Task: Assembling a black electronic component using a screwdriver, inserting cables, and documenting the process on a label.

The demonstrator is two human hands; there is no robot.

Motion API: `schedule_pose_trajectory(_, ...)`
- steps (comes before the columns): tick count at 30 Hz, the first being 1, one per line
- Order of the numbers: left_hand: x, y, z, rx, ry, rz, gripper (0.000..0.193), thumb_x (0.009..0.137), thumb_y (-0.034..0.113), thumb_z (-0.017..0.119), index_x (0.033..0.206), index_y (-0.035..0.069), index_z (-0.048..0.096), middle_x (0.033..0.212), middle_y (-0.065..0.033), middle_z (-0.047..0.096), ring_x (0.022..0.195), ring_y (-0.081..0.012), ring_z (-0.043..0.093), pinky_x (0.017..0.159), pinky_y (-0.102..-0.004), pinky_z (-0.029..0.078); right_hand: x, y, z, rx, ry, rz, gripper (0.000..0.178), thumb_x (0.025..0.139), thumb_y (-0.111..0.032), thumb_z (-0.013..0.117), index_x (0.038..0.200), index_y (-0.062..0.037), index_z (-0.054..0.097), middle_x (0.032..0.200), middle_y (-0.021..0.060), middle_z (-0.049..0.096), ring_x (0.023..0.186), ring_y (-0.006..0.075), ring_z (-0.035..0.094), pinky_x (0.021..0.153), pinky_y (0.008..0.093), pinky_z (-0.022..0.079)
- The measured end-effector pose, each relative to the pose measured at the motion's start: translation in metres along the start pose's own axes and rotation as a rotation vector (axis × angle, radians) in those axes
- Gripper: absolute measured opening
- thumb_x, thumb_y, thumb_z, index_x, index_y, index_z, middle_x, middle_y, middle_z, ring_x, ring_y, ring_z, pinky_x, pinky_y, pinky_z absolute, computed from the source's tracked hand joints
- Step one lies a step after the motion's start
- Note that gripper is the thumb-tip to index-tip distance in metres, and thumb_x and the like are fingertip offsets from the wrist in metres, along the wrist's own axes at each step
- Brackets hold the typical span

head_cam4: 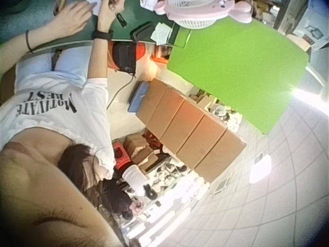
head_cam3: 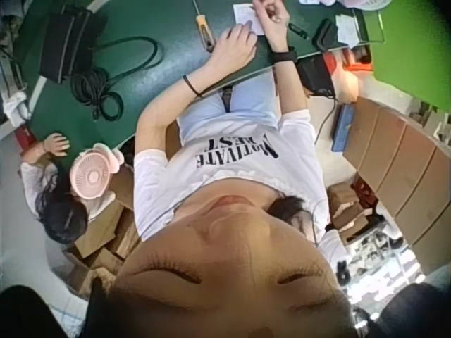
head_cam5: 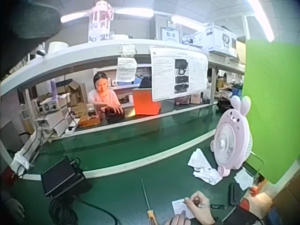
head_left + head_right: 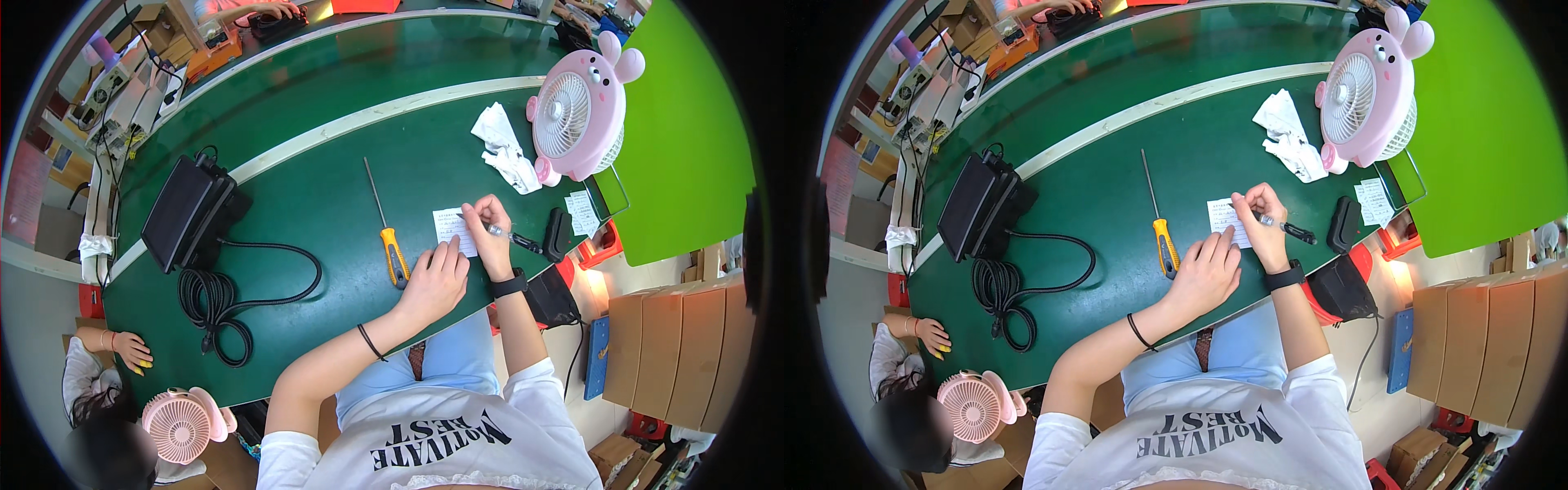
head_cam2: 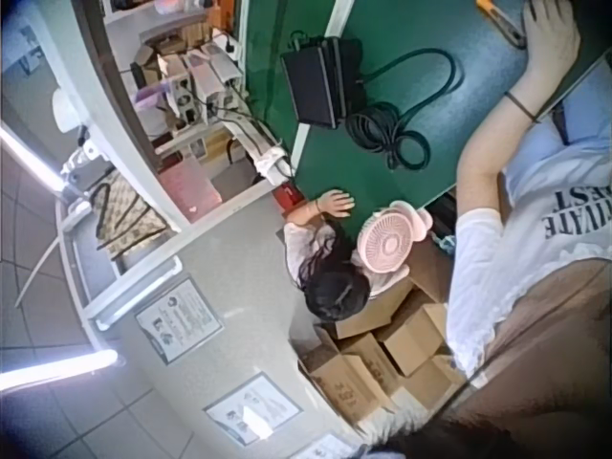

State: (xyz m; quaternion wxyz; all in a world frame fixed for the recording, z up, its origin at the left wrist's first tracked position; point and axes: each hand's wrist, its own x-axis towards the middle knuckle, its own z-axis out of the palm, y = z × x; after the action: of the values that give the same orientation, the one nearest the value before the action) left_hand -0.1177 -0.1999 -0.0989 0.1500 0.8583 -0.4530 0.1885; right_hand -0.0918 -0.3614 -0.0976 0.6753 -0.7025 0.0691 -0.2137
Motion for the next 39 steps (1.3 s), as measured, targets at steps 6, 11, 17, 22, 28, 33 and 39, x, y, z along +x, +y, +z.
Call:
schedule_pose_trajectory(6,0.0,-0.001,0.002,0.004,0.012,0.004,0.04,0.083,0.029,0.068,0.109,0.0,0.058,0.132,-0.0211,0.058,0.114,-0.028,0.055,0.092,-0.0382,0.047,-0.001,-0.001,0.002,-0.149,-0.056,0.013,0.024,0.092,-0.005,0.072,0.082,-0.007,0.05,0.071,-0.0049,0.056,0.066,-0.0002,0.051,0.057,0.017,0.041)
schedule_pose_trajectory(11,-0.001,0.0,0.005,0.037,0.002,0.01,0.044,0.082,0.03,0.069,0.113,0.001,0.059,0.132,-0.0193,0.058,0.115,-0.0276,0.056,0.092,-0.0388,0.048,0.0,0.002,0.0,-0.24,-0.034,0.018,0.027,0.091,-0.004,0.071,0.076,-0.0066,0.049,0.066,-0.0051,0.052,0.061,0.0001,0.047,0.054,0.0186,0.037)
schedule_pose_trajectory(17,0.0,0.001,0.005,0.038,0.008,0.012,0.043,0.082,0.029,0.069,0.112,0.001,0.059,0.132,-0.0198,0.059,0.114,-0.0276,0.056,0.091,-0.0387,0.048,0.001,0.01,0.004,-0.232,0.058,-0.039,0.03,0.087,-0.003,0.068,0.069,-0.0048,0.044,0.06,-0.0033,0.043,0.057,0.0045,0.038,0.05,0.0257,0.032)
schedule_pose_trajectory(22,0.0,0.0,0.004,0.032,0.01,0.011,0.042,0.082,0.028,0.069,0.111,0.001,0.058,0.131,-0.0203,0.059,0.112,-0.0276,0.056,0.09,-0.039,0.049,0.0,0.003,0.007,-0.338,0.053,-0.09,0.028,0.085,-0.002,0.067,0.07,-0.0035,0.043,0.06,-0.0014,0.041,0.058,0.0054,0.037,0.05,0.0267,0.032)
schedule_pose_trajectory(28,0.0,0.001,0.003,0.034,0.014,0.015,0.042,0.082,0.029,0.069,0.111,0.001,0.058,0.131,-0.0203,0.059,0.112,-0.0273,0.057,0.09,-0.0392,0.049,0.001,0.013,0.005,-0.263,0.068,-0.08,0.029,0.086,-0.003,0.068,0.07,-0.0035,0.043,0.06,-0.0011,0.041,0.058,0.0055,0.037,0.05,0.0265,0.032)
schedule_pose_trajectory(33,-0.001,0.001,0.003,0.045,0.017,0.01,0.042,0.082,0.029,0.069,0.112,0.001,0.058,0.131,-0.0197,0.059,0.112,-0.0269,0.057,0.09,-0.0387,0.048,0.001,0.012,0.005,-0.238,0.051,-0.032,0.031,0.087,-0.005,0.069,0.07,-0.0042,0.044,0.06,-0.0023,0.043,0.057,0.0049,0.038,0.05,0.0257,0.033)
schedule_pose_trajectory(39,0.0,0.001,0.003,0.05,0.008,0.012,0.042,0.082,0.029,0.069,0.111,0.002,0.058,0.131,-0.0194,0.059,0.113,-0.0268,0.056,0.09,-0.0385,0.048,0.002,0.013,0.003,-0.233,0.047,-0.043,0.032,0.089,-0.006,0.071,0.07,-0.0046,0.045,0.061,-0.003,0.045,0.057,0.0042,0.039,0.05,0.025,0.033)
